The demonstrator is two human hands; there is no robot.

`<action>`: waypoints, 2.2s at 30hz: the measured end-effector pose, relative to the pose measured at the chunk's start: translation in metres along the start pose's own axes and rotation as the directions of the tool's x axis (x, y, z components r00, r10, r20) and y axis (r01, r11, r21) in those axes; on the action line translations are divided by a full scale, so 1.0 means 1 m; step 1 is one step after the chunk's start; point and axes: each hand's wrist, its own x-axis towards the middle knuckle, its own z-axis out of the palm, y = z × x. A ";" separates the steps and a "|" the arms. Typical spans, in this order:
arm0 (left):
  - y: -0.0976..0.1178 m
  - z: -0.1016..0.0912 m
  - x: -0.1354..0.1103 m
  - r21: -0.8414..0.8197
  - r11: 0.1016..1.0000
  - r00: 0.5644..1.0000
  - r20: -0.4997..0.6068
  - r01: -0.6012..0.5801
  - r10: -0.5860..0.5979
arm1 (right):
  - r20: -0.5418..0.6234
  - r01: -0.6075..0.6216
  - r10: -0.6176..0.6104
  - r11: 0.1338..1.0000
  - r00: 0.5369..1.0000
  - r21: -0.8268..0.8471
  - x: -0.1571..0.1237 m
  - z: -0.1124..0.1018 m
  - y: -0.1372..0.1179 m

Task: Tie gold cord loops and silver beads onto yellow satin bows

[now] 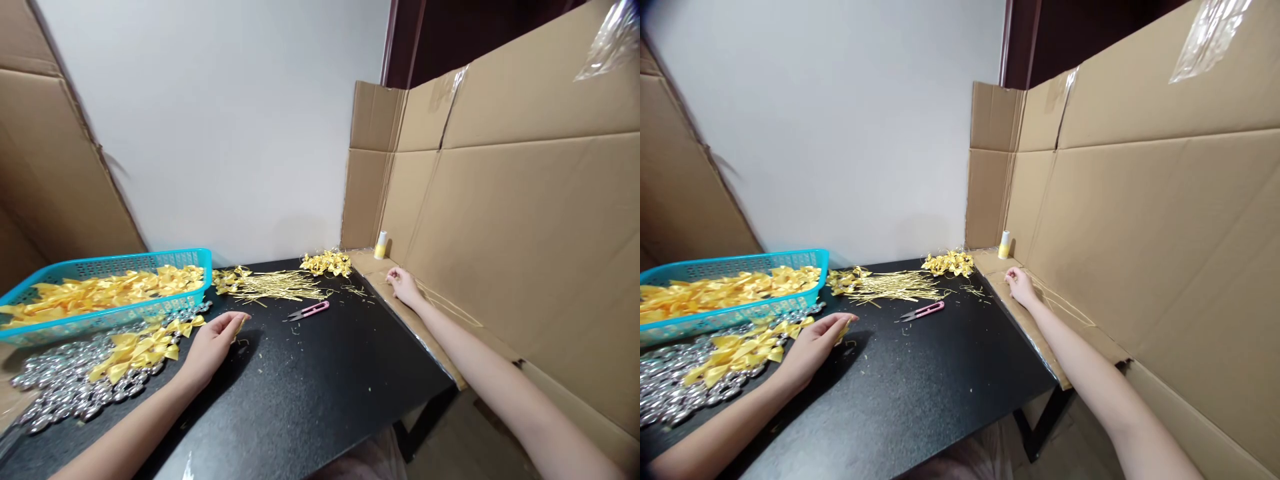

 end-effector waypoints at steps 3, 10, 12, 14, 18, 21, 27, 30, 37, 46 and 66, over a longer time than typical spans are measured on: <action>0.000 0.000 0.000 0.008 1.000 1.000 0.005 0.008 -0.008 | -0.010 -0.001 0.001 1.000 1.000 0.009 0.001 0.001 0.002; 0.001 0.000 0.000 0.009 1.000 1.000 0.005 0.007 -0.007 | -0.030 -0.007 0.008 1.000 1.000 0.017 0.004 0.002 0.005; 0.001 0.000 0.000 0.001 1.000 1.000 0.004 0.006 -0.006 | -0.030 0.000 0.001 1.000 1.000 0.011 0.003 0.002 0.004; 0.001 0.000 0.000 -0.003 1.000 1.000 0.003 0.004 -0.004 | -0.032 0.006 -0.006 1.000 0.999 0.005 0.003 0.002 0.003; 0.001 0.001 0.000 0.003 1.000 1.000 0.001 0.005 -0.005 | -0.037 0.016 -0.016 1.000 0.999 -0.005 0.002 0.002 0.003; 0.000 0.000 0.001 0.006 1.000 1.000 0.005 0.008 -0.008 | -0.037 0.026 -0.027 1.000 0.999 -0.011 0.002 0.001 0.003; -0.005 0.000 0.003 0.036 0.999 1.000 0.025 -0.005 0.004 | -0.030 0.047 -0.048 0.999 0.998 -0.024 0.000 0.001 0.002; -0.007 0.000 0.004 0.046 0.999 1.000 0.023 -0.018 0.017 | -0.030 0.051 -0.051 0.998 0.998 -0.026 -0.001 0.000 0.000; -0.005 0.000 0.003 0.056 0.998 0.999 0.029 -0.023 0.022 | -0.033 0.044 -0.044 0.999 0.998 -0.012 -0.001 0.000 0.001; -0.005 0.001 0.003 0.030 1.000 0.999 0.033 -0.009 0.008 | -0.078 -0.001 0.002 1.000 0.997 0.019 -0.002 0.002 0.002; 0.001 0.000 0.000 0.031 0.999 1.000 0.025 -0.005 0.005 | -0.052 -0.007 0.008 1.000 0.999 0.030 0.000 0.003 0.009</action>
